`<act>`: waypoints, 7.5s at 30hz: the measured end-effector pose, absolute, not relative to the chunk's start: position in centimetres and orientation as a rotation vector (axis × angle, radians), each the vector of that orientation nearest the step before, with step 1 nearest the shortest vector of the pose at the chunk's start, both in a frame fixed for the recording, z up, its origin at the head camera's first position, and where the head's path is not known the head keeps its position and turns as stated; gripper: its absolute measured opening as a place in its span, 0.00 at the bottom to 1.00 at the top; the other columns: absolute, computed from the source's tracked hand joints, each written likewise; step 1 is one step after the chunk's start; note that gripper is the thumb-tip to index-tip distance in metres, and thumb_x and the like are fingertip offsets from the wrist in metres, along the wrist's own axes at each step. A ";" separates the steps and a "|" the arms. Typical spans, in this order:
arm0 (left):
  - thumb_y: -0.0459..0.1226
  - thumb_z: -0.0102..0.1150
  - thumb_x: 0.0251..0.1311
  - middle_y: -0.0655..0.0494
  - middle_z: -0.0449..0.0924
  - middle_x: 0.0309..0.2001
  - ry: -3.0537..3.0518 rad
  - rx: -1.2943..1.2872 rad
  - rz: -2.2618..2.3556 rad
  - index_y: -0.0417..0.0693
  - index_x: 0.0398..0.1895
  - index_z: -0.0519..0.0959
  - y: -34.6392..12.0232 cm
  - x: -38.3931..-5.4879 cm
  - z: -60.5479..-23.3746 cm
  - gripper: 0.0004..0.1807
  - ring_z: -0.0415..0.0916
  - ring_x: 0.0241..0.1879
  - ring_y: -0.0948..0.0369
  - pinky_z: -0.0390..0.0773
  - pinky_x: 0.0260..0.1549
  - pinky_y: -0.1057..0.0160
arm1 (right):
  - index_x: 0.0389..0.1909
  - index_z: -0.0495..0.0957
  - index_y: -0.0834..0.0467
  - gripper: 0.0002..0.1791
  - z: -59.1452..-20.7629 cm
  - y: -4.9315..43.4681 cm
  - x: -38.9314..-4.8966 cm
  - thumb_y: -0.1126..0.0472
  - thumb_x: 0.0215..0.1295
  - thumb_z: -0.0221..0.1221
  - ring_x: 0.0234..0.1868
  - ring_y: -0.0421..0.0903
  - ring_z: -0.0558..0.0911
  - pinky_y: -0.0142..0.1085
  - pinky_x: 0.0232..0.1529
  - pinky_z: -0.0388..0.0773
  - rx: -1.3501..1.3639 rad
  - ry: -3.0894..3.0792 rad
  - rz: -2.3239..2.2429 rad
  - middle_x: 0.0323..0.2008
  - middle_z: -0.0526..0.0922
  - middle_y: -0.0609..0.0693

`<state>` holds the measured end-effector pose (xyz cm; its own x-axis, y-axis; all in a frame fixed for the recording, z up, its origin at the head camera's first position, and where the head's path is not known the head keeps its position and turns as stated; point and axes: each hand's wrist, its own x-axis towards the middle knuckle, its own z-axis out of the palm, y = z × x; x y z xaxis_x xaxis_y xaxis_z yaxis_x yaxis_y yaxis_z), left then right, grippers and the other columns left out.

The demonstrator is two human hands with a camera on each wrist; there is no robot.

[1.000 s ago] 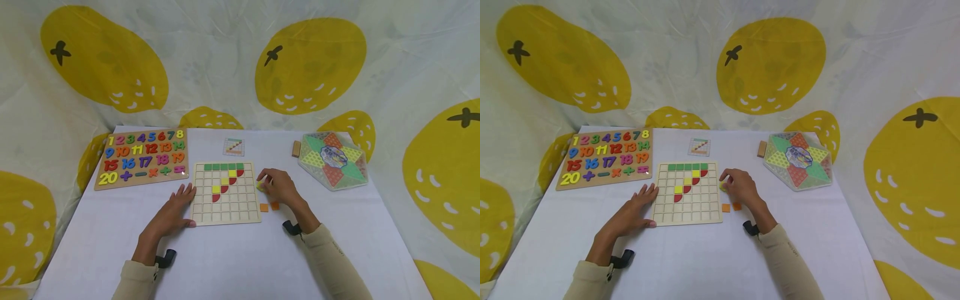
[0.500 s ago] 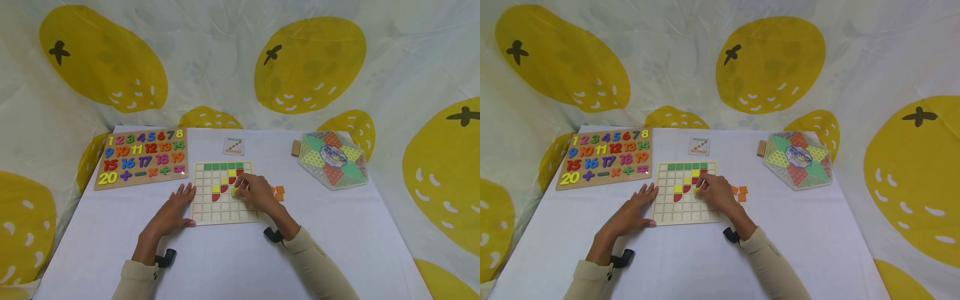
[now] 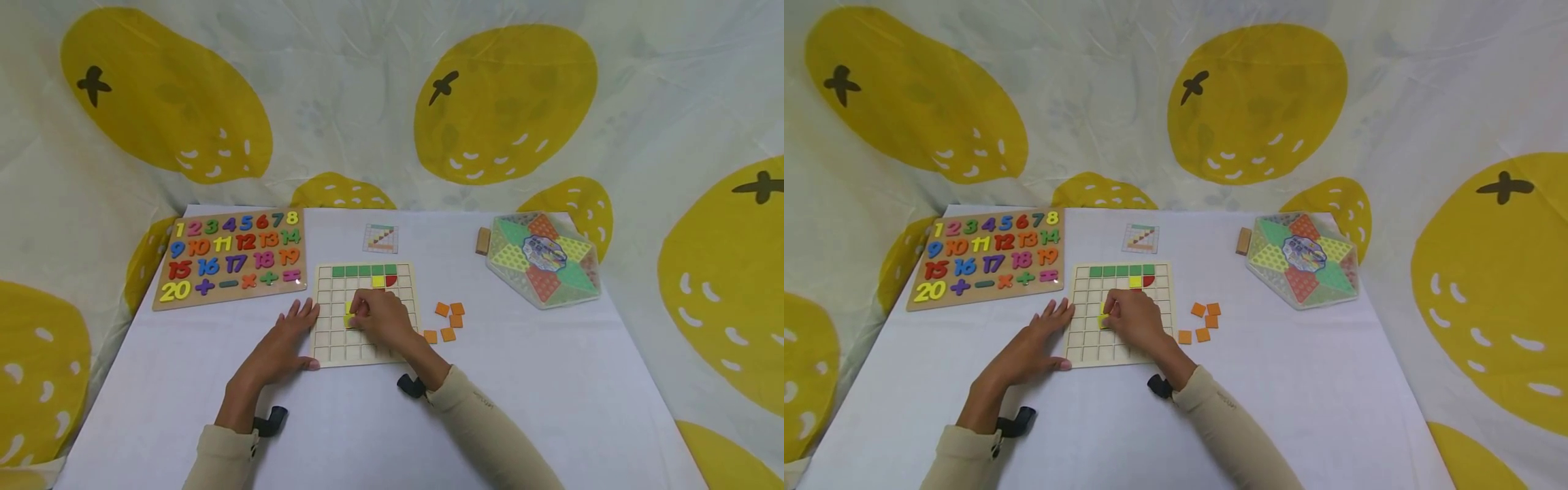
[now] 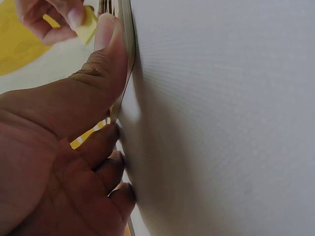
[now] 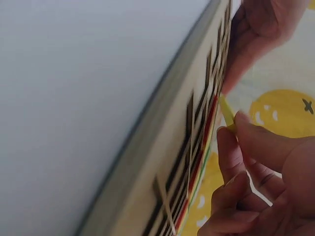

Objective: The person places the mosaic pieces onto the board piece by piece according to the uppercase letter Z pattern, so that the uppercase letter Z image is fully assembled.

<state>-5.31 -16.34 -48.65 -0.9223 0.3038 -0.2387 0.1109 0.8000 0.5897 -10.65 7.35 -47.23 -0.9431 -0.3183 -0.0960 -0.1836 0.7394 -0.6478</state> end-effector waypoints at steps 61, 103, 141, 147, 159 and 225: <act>0.39 0.86 0.47 0.46 0.45 0.87 2.688 0.334 0.835 0.47 0.85 0.54 -16.4 -5.3 -48.9 0.64 0.36 0.87 0.40 0.44 0.83 0.34 | 0.48 0.87 0.53 0.15 -46.9 21.9 -11.4 0.61 0.62 0.76 0.39 0.49 0.81 0.39 0.38 0.77 -0.083 2.832 -0.997 0.40 0.86 0.49; 0.40 0.85 0.46 0.46 0.44 0.87 2.684 0.343 0.846 0.46 0.86 0.54 -16.4 -5.4 -49.0 0.65 0.36 0.87 0.41 0.43 0.84 0.34 | 0.33 0.80 0.47 0.11 -46.0 13.6 -9.4 0.59 0.63 0.76 0.35 0.44 0.78 0.35 0.33 0.72 -0.269 2.723 -1.032 0.28 0.82 0.42; 0.39 0.85 0.48 0.44 0.47 0.87 2.668 0.363 0.890 0.45 0.85 0.55 -16.4 -5.1 -48.8 0.63 0.37 0.87 0.39 0.44 0.83 0.34 | 0.31 0.83 0.47 0.09 -47.5 4.7 -8.5 0.56 0.64 0.75 0.30 0.40 0.75 0.30 0.26 0.69 -0.544 2.764 -0.712 0.22 0.77 0.39; 0.39 0.85 0.48 0.45 0.46 0.87 2.664 0.362 0.886 0.46 0.85 0.55 -16.5 -5.1 -48.9 0.63 0.36 0.87 0.39 0.44 0.83 0.33 | 0.36 0.86 0.47 0.08 -47.1 5.9 -8.2 0.55 0.63 0.76 0.30 0.38 0.77 0.31 0.31 0.71 -0.523 2.690 -0.814 0.24 0.79 0.38; 0.39 0.85 0.47 0.45 0.45 0.87 2.685 0.346 0.837 0.46 0.85 0.54 -16.2 -5.2 -48.4 0.64 0.36 0.87 0.39 0.45 0.83 0.34 | 0.40 0.86 0.49 0.11 -46.1 12.0 -7.7 0.60 0.60 0.78 0.37 0.41 0.80 0.37 0.40 0.74 -0.392 2.720 -0.915 0.29 0.83 0.37; 0.39 0.85 0.48 0.48 0.45 0.87 2.679 0.330 0.874 0.47 0.86 0.54 -16.2 -5.2 -48.5 0.64 0.35 0.87 0.42 0.43 0.84 0.35 | 0.33 0.82 0.47 0.10 -46.2 12.2 -7.4 0.59 0.61 0.77 0.32 0.43 0.78 0.36 0.31 0.72 -0.245 2.742 -1.051 0.24 0.81 0.42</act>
<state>-5.18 -16.20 -48.51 -0.9275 0.3068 -0.2135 0.1219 0.7882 0.6032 -7.39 12.21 -46.19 -0.9673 -0.2226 -0.1213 -0.0845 0.7343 -0.6736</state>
